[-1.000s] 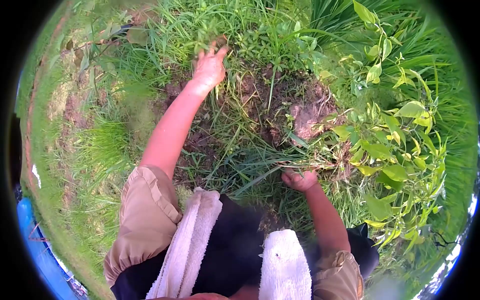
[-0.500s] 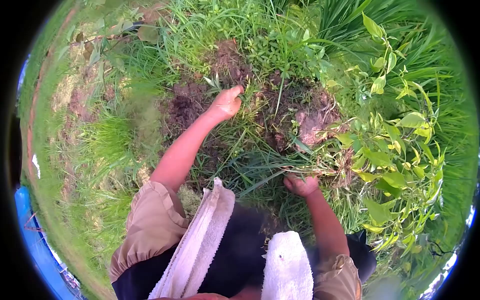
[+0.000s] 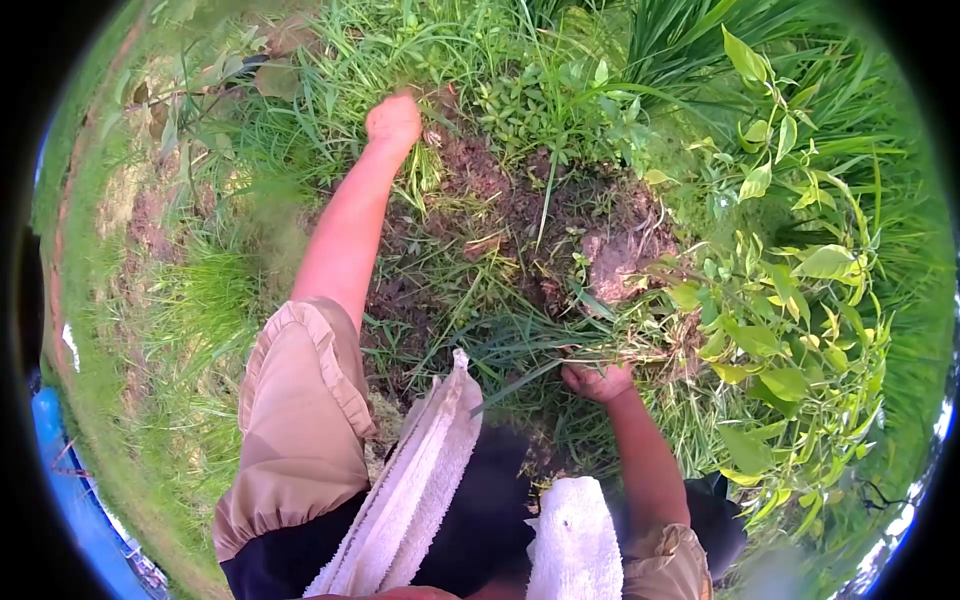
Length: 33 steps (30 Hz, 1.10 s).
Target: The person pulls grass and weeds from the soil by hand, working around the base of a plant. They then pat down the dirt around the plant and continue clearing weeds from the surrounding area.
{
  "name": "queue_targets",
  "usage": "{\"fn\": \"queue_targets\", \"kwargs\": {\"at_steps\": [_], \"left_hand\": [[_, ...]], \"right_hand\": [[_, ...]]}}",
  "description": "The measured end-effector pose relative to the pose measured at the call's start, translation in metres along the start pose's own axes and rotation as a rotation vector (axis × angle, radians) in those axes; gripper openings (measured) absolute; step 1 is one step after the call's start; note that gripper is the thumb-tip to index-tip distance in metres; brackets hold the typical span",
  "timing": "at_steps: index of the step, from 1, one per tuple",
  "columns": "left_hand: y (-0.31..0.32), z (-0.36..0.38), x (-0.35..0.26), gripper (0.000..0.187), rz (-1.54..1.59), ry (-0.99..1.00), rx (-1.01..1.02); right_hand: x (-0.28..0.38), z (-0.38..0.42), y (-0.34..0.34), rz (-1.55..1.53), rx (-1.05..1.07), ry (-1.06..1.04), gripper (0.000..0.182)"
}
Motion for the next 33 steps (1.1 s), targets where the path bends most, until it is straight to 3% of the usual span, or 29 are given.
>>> {"fn": "queue_targets", "kwargs": {"at_steps": [2, 4, 5, 6, 9, 10, 11, 12, 13, 16, 17, 19, 21, 27, 28, 29, 30, 31, 32, 33], "left_hand": [[-0.001, 0.016, 0.017, 0.025, 0.149, 0.033, -0.003], [0.019, 0.053, -0.011, 0.03, 0.172, 0.226, 0.14], [0.017, 0.088, -0.033, 0.033, 0.125, 0.352, 0.115], [0.013, 0.109, -0.051, 0.035, 0.085, 0.474, 0.078], [-0.003, 0.081, -0.025, 0.045, 0.132, 0.354, -0.114], [-0.009, 0.056, -0.01, 0.048, 0.088, 0.228, -0.067], [-0.015, 0.036, 0.003, 0.051, 0.002, 0.182, -0.197], [-0.011, 0.013, 0.019, 0.051, 0.006, 0.066, -0.143], [0.001, -0.005, 0.033, 0.048, 0.013, -0.032, 0.036], [0.008, -0.029, 0.023, 0.032, -0.222, 0.037, 0.048], [0.009, -0.03, 0.018, 0.029, -0.243, 0.037, 0.116], [0.009, -0.029, 0.014, 0.026, -0.288, 0.03, 0.25], [0.011, -0.033, 0.029, 0.031, -0.223, 0.043, 0.151], [0.003, 0.017, 0.041, 0.036, 0.014, 0.008, -0.078], [0.002, 0.035, 0.035, 0.033, 0.033, 0.066, -0.169], [0.003, 0.064, 0.015, 0.027, 0.027, 0.154, -0.101], [0.008, 0.108, -0.016, 0.02, 0.065, 0.355, -0.222], [0.007, 0.148, -0.04, 0.014, 0.077, 0.43, -0.148], [0.0, 0.169, -0.049, 0.015, 0.197, 0.499, -0.124], [-0.002, 0.161, -0.04, 0.02, 0.256, 0.441, -0.094]], "right_hand": [[-0.004, 0.007, 0.007, -0.041, -0.035, -0.033, 0.033], [-0.013, 0.012, 0.017, -0.003, -0.116, -0.091, 0.036], [-0.016, 0.02, 0.028, 0.048, -0.177, -0.123, 0.037], [-0.016, 0.018, 0.031, 0.101, -0.075, -0.101, 0.036], [-0.026, 0.019, 0.051, 0.194, 0.322, 0.017, 0.032], [-0.033, 0.025, 0.064, 0.18, 0.509, 0.107, 0.031], [-0.035, 0.023, 0.064, 0.177, 0.508, 0.106, 0.032], [-0.037, 0.022, 0.064, 0.175, 0.507, 0.105, 0.033], [-0.034, 0.023, 0.061, 0.176, 0.331, 0.011, 0.034], [-0.062, 0.072, 0.135, 0.958, 0.022, -0.434, 0.033], [-0.06, 0.06, 0.113, 0.475, -0.021, -0.234, 0.031], [-0.019, 0.022, 0.032, 0.047, -0.021, -0.065, 0.032], [-0.025, 0.028, 0.049, 0.148, 0.16, -0.024, 0.027], [-0.029, 0.031, 0.057, 0.206, 0.175, -0.094, 0.023], [-0.031, 0.033, 0.06, 0.189, 0.209, -0.085, 0.022], [-0.03, 0.036, 0.059, 0.178, 0.222, -0.045, 0.028], [-0.031, 0.033, 0.059, 0.17, 0.222, -0.008, 0.035], [-0.039, 0.033, 0.065, 0.002, 0.289, 0.064, 0.036], [-0.046, 0.029, 0.067, -0.065, 0.364, 0.139, 0.036], [-0.044, 0.023, 0.063, -0.136, 0.443, 0.221, 0.036]]}}
Point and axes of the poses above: each hand's wrist, its own z-axis away from the middle knuckle, its own y-axis out of the palm, x = y × z, the point moved 9 cm from there along -z, towards the middle knuckle, and after that the axes turned 10 degrees about -z, right-handed, at the moved point
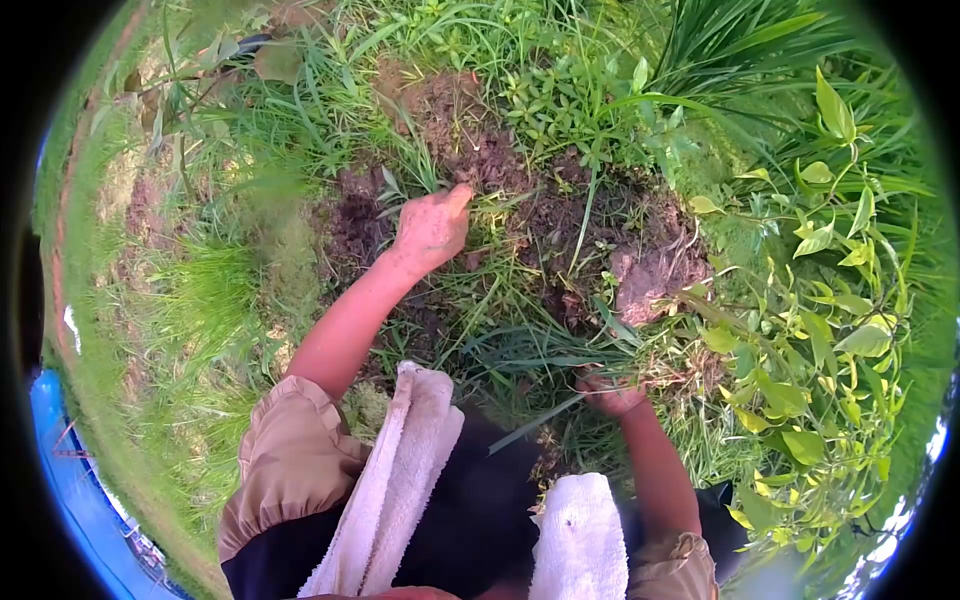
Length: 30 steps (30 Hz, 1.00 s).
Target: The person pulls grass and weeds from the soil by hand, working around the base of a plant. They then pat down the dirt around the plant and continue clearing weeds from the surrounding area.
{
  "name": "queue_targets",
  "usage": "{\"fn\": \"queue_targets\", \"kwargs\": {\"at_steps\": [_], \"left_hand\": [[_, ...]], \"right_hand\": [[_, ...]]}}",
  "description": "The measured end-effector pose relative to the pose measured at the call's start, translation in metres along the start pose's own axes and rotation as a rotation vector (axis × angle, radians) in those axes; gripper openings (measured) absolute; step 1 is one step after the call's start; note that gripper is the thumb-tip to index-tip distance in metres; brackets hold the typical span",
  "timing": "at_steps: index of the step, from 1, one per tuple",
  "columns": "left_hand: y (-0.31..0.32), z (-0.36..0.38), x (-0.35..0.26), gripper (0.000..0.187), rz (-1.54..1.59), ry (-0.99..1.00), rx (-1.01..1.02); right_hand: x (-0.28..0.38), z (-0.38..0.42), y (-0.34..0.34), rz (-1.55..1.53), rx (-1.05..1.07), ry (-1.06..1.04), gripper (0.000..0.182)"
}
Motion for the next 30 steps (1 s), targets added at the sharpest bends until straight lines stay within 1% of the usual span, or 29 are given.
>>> {"fn": "queue_targets", "kwargs": {"at_steps": [1, 3, 5, 6, 7, 8, 11, 12, 13, 15, 16, 18, 19, 20, 21, 22, 23, 24, 25, 26, 27, 29, 30], "left_hand": [[-0.004, -0.003, 0.016, 0.025, 0.058, -0.067, 0.016], [-0.028, -0.031, 0.057, 0.034, -0.212, -0.083, -0.122], [-0.022, -0.05, 0.116, 0.041, -0.337, -0.364, -0.05], [-0.004, -0.054, 0.141, 0.046, -0.296, -0.457, 0.079], [0.01, -0.055, 0.159, 0.052, -0.251, -0.547, 0.203], [0.022, -0.06, 0.167, 0.046, -0.234, -0.532, 0.263], [0.033, -0.062, 0.178, 0.041, -0.153, -0.542, 0.229], [0.023, -0.062, 0.178, 0.035, -0.169, -0.521, 0.177], [0.022, -0.064, 0.178, 0.033, -0.159, -0.531, 0.218], [0.017, -0.061, 0.172, 0.031, -0.133, -0.553, 0.306], [0.012, -0.057, 0.169, 0.028, -0.144, -0.556, 0.284], [0.016, -0.05, 0.17, 0.028, -0.017, -0.584, 0.205], [0.022, -0.042, 0.169, 0.028, 0.049, -0.598, 0.176], [0.031, -0.038, 0.157, 0.024, 0.027, -0.497, 0.171], [0.018, -0.029, 0.137, 0.016, -0.006, -0.46, 0.111], [0.023, -0.018, 0.115, 0.014, 0.026, -0.377, 0.138], [0.031, -0.004, 0.071, 0.013, 0.104, -0.198, 0.253], [0.034, 0.013, 0.026, 0.013, 0.155, 0.001, 0.338], [0.029, 0.018, 0.005, 0.014, 0.257, 0.075, 0.377], [0.019, 0.007, 0.02, 0.016, 0.21, -0.043, 0.372], [0.016, -0.013, 0.042, 0.019, 0.158, -0.152, 0.367], [-0.01, -0.048, 0.109, 0.035, -0.039, -0.226, -0.065], [-0.014, -0.063, 0.142, 0.048, -0.11, -0.38, 0.033]], "right_hand": [[0.006, 0.004, 0.0, -0.082, 0.089, 0.07, 0.036], [0.033, 0.008, -0.03, 0.172, -0.196, -0.111, 0.026], [0.048, 0.017, -0.049, 0.152, -0.459, -0.254, 0.013], [0.055, 0.019, -0.055, 0.165, -0.506, -0.297, 0.013], [0.063, 0.022, -0.064, 0.182, -0.556, -0.337, 0.014], [0.067, 0.026, -0.069, 0.197, -0.603, -0.373, 0.014], [0.036, 0.017, -0.03, 0.2, -0.393, -0.281, 0.017], [0.013, 0.01, -0.005, 0.167, -0.092, -0.105, 0.027], [0.011, 0.011, -0.004, 0.227, -0.133, -0.164, 0.032], [0.014, 0.014, -0.007, 0.262, -0.232, -0.216, 0.035], [0.017, 0.015, -0.012, 0.256, -0.285, -0.231, 0.037], [0.02, 0.014, -0.015, 0.235, -0.34, -0.236, 0.041], [0.013, 0.012, -0.011, 0.195, -0.294, -0.196, 0.043], [0.003, 0.008, -0.003, 0.114, -0.203, -0.121, 0.044], [-0.01, 0.004, 0.01, -0.019, -0.087, -0.012, 0.046], [-0.022, 0.003, 0.017, -0.116, -0.02, 0.073, 0.048], [-0.018, 0.003, 0.012, -0.062, -0.089, 0.007, 0.05], [-0.001, 0.009, 0.0, 0.122, -0.25, -0.15, 0.046], [0.018, 0.019, -0.007, 0.31, -0.401, -0.312, 0.042], [0.01, 0.018, -0.002, 0.279, -0.336, -0.233, 0.028], [0.014, 0.019, -0.007, 0.234, -0.345, -0.247, 0.026], [0.026, 0.022, -0.021, 0.139, -0.363, -0.269, 0.02], [0.032, 0.02, -0.027, 0.159, -0.392, -0.272, 0.017]]}}
Point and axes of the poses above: each hand's wrist, its own z-axis away from the middle knuckle, its own y-axis out of the palm, x = y × z, the point moved 9 cm from there along -z, towards the middle knuckle, and after that the axes turned 10 degrees about -z, right-handed, at the moved point
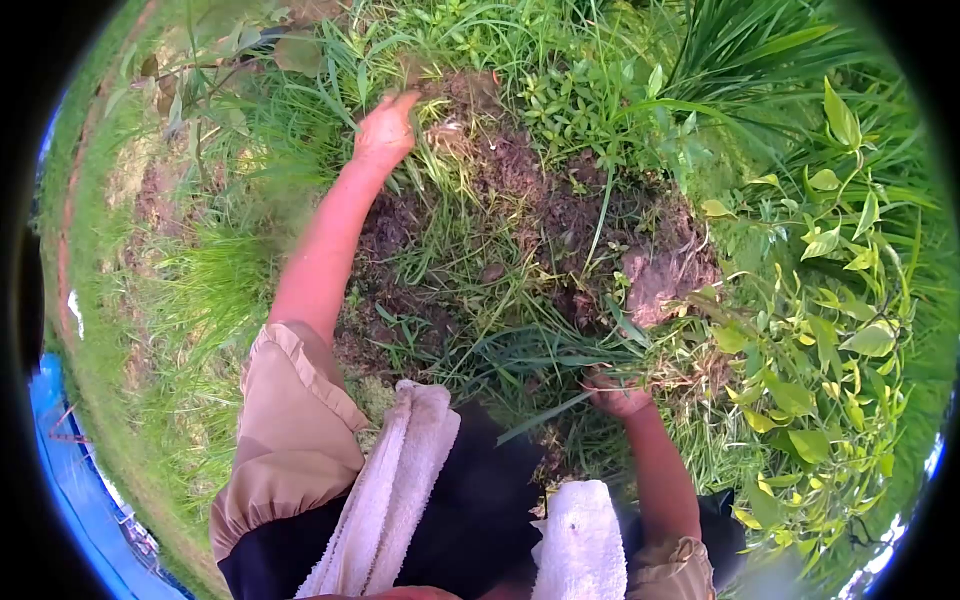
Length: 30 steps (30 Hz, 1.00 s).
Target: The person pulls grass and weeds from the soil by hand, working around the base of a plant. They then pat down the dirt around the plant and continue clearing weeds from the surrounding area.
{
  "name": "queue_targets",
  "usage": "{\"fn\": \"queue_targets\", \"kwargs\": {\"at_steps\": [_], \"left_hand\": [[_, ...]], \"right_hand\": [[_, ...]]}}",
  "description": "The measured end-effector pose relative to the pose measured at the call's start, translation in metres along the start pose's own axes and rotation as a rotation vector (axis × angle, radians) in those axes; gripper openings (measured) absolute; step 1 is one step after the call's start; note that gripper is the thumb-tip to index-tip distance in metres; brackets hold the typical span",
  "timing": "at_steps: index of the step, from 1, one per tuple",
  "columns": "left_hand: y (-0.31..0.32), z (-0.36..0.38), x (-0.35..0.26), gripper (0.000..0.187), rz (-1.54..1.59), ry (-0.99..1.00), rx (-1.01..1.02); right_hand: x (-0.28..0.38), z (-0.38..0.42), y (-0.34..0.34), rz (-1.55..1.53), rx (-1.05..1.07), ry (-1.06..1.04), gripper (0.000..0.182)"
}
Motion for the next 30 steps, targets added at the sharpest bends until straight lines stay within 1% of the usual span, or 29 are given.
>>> {"fn": "queue_targets", "kwargs": {"at_steps": [1, 2, 3, 4, 7, 9, 10, 11, 12, 13, 14, 15, 16, 17, 18, 19, 21, 22, 23, 24, 25, 27, 28, 30], "left_hand": [[-0.003, -0.024, 0.02, 0.051, -0.157, -0.028, -0.058], [0.009, -0.041, 0.048, 0.049, -0.103, -0.155, 0.062], [0.066, -0.074, 0.081, 0.039, -0.42, -0.05, 0.063], [0.069, -0.076, 0.082, 0.037, -0.393, -0.036, 0.039], [0.062, -0.082, 0.078, 0.032, -0.323, -0.004, -0.049], [0.06, -0.084, 0.083, 0.03, -0.268, -0.016, -0.085], [0.066, -0.081, 0.089, 0.029, -0.238, -0.04, -0.087], [0.071, -0.079, 0.098, 0.028, -0.21, -0.067, -0.088], [0.047, -0.058, 0.075, 0.027, -0.176, -0.081, -0.036], [0.047, -0.042, 0.06, 0.024, -0.069, -0.115, -0.066], [0.041, -0.015, 0.044, 0.027, 0.001, -0.104, -0.104], [0.032, 0.012, 0.018, 0.024, 0.025, -0.015, -0.099], [0.034, 0.036, 0.006, 0.02, 0.057, 0.023, -0.073], [0.019, 0.067, -0.014, 0.02, 0.196, 0.132, -0.083], [0.028, 0.094, -0.031, 0.02, 0.171, 0.214, 0.097], [0.025, 0.117, -0.042, 0.022, 0.09, 0.246, 0.376], [0.006, 0.113, -0.012, 0.027, 0.172, 0.074, 0.209], [0.001, 0.098, 0.007, 0.03, -0.02, 0.072, 0.059], [0.002, 0.081, 0.027, 0.03, -0.088, 0.017, -0.043], [0.001, 0.068, 0.045, 0.028, -0.075, -0.016, -0.221], [0.019, 0.053, 0.062, 0.027, -0.086, -0.107, -0.119], [0.05, 0.032, 0.086, 0.025, -0.099, -0.279, 0.088], [0.057, 0.027, 0.089, 0.023, -0.1, -0.277, 0.096], [0.067, 0.019, 0.092, 0.019, -0.106, -0.268, 0.114]], "right_hand": [[0.004, -0.005, -0.006, 0.024, -0.027, -0.005, 0.014], [0.006, -0.004, -0.01, 0.048, -0.048, -0.006, 0.012], [-0.008, 0.0, 0.003, -0.111, 0.053, 0.109, 0.011], [-0.022, 0.007, 0.023, -0.271, 0.152, 0.227, 0.01], [-0.019, 0.003, 0.023, -0.398, 0.215, 0.22, 0.009], [-0.004, -0.006, 0.001, -0.093, 0.061, 0.076, 0.006], [0.013, -0.011, -0.017, 0.006, -0.102, -0.067, 0.007], [0.015, -0.011, -0.022, 0.025, -0.127, -0.056, 0.008], [0.015, -0.013, -0.025, 0.047, -0.156, -0.048, 0.009], [0.016, -0.014, -0.027, 0.065, -0.175, -0.043, 0.009], [0.012, -0.009, -0.016, -0.032, -0.11, -0.091, 0.011], [0.011, -0.01, -0.013, -0.027, -0.094, -0.093, 0.011], [0.01, -0.011, -0.014, -0.018, -0.075, -0.099, 0.012], [0.019, -0.018, -0.026, -0.001, -0.1, -0.093, 0.014], [0.029, -0.024, -0.038, 0.017, -0.124, -0.086, 0.015], [0.029, -0.029, -0.041, 0.016, -0.077, -0.053, 0.015], [0.026, -0.031, -0.038, 0.015, 0.007, 0.031, 0.015], [0.02, -0.028, -0.038, -0.046, -0.114, 0.056, 0.014], [0.022, -0.026, -0.038, -0.042, -0.092, 0.045, 0.014], [0.025, -0.027, -0.039, -0.039, -0.072, 0.032, 0.014], [0.026, -0.03, -0.04, -0.033, -0.057, 0.017, 0.014], [0.035, -0.033, -0.05, 0.062, -0.15, -0.071, 0.015], [0.039, -0.03, -0.053, 0.106, -0.195, -0.107, 0.016], [0.028, -0.022, -0.041, 0.036, -0.147, -0.088, 0.017]]}}
Point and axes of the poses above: each hand's wrist, its own z-axis away from the middle knuckle, its own y-axis out of the palm, x = y × z, the point moved 9 cm from there along -z, towards the middle knuckle, and after that the axes turned 10 degrees about -z, right-handed, at the moved point
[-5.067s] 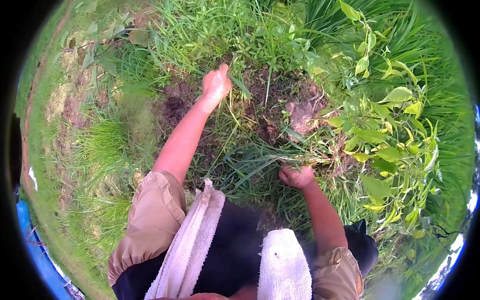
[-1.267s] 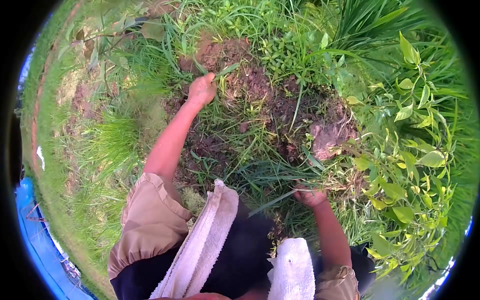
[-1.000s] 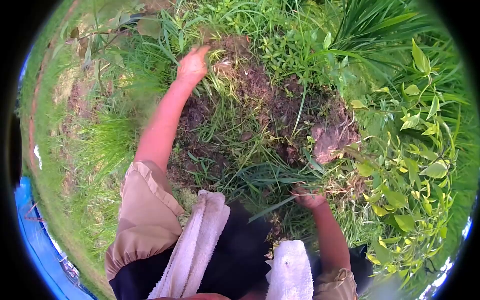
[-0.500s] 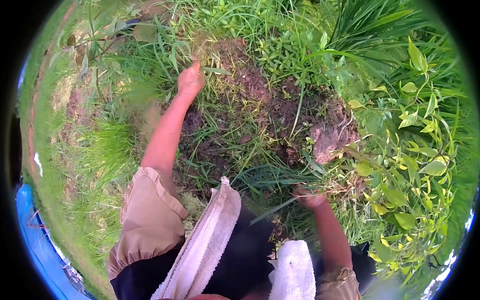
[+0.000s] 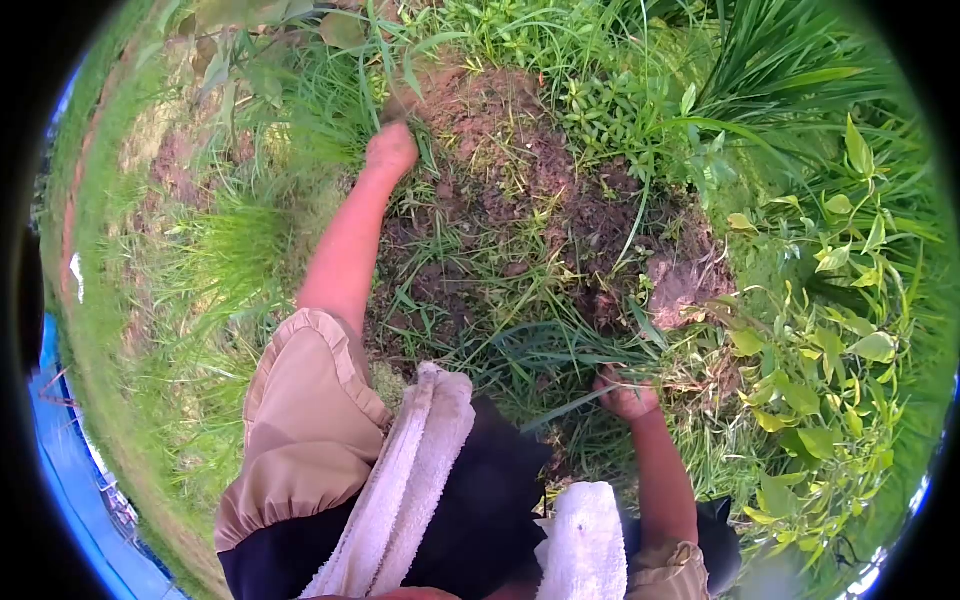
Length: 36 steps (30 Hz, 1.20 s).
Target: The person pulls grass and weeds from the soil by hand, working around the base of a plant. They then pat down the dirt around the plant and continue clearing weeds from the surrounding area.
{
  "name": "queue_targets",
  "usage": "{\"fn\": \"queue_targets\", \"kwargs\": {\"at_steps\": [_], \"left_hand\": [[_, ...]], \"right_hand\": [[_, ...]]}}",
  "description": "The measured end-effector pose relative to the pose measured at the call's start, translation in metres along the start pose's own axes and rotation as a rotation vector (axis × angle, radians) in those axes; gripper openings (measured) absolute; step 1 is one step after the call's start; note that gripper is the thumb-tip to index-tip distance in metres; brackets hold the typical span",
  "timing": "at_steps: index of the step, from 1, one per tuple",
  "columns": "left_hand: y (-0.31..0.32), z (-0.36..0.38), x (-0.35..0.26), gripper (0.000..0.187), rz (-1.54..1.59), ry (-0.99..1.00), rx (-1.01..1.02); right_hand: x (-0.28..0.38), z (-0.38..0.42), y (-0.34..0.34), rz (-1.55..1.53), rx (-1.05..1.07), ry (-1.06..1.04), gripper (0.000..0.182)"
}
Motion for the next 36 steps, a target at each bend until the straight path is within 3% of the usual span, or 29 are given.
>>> {"fn": "queue_targets", "kwargs": {"at_steps": [3, 5, 7, 9, 10, 12, 14, 17, 18, 23, 25, 27, 29, 30, 33, 35, 36], "left_hand": [[-0.022, 0.044, -0.008, 0.01, 0.214, 0.013, -0.022], [-0.003, 0.113, -0.067, 0.009, 0.246, 0.402, 0.061], [-0.026, 0.177, -0.111, 0.011, 0.281, 0.627, 0.214], [-0.045, 0.159, -0.102, 0.02, 0.473, 0.494, 0.09], [-0.049, 0.135, -0.089, 0.033, 0.411, 0.424, -0.017], [-0.049, 0.084, -0.069, 0.041, 0.307, 0.241, -0.119], [-0.032, 0.054, -0.076, 0.038, 0.148, 0.2, -0.112], [-0.039, 0.045, -0.083, 0.031, 0.129, 0.146, 0.066], [-0.039, 0.048, -0.084, 0.029, 0.16, 0.128, 0.156], [-0.044, 0.122, -0.13, 0.023, 0.476, 0.728, 0.111], [-0.064, 0.073, -0.089, 0.023, 0.258, 0.433, 0.027], [-0.07, 0.02, -0.036, 0.024, 0.125, 0.241, -0.098], [-0.044, -0.033, 0.021, 0.044, 0.073, 0.062, -0.129], [-0.041, -0.038, 0.034, 0.036, 0.039, -0.044, -0.096], [-0.023, -0.054, 0.043, 0.032, -0.098, -0.062, 0.043], [-0.019, -0.058, 0.049, 0.03, -0.108, -0.069, 0.019], [-0.026, -0.053, 0.047, 0.029, -0.098, -0.058, 0.023]], "right_hand": [[-0.017, 0.012, 0.021, -0.003, 0.081, 0.092, 0.016], [-0.02, 0.01, 0.032, -0.038, 0.211, 0.15, 0.012], [-0.025, 0.013, 0.038, -0.063, 0.363, 0.206, 0.01], [-0.029, 0.02, 0.045, -0.107, 0.466, 0.277, 0.01], [-0.032, 0.022, 0.047, -0.138, 0.486, 0.32, 0.01], [-0.03, 0.018, 0.041, -0.095, 0.44, 0.312, 0.009], [-0.011, 0.003, 0.015, 0.051, 0.234, 0.167, 0.009], [-0.003, 0.0, 0.011, 0.126, 0.244, 0.122, 0.011], [-0.029, 0.019, 0.039, -0.018, 0.455, 0.344, 0.013], [-0.003, 0.005, 0.016, 0.146, 0.332, 0.121, 0.018], [-0.004, 0.003, 0.008, 0.083, 0.143, 0.107, 0.015], [-0.005, 0.005, 0.009, 0.037, 0.146, 0.102, 0.016], [-0.013, 0.007, 0.018, -0.017, 0.166, 0.144, 0.018], [-0.013, 0.004, 0.015, -0.021, 0.152, 0.129, 0.018], [-0.002, 0.0, 0.003, -0.002, 0.069, 0.013, 0.019], [-0.009, 0.006, 0.016, 0.039, 0.186, 0.045, 0.022], [-0.008, 0.005, 0.013, 0.033, 0.141, 0.037, 0.022]]}}
Point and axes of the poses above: each hand's wrist, its own z-axis away from the middle knuckle, its own y-axis out of the palm, x = y × z, the point moved 9 cm from there along -z, towards the middle knuckle, and after that the axes turned 10 degrees about -z, right-handed, at the moved point
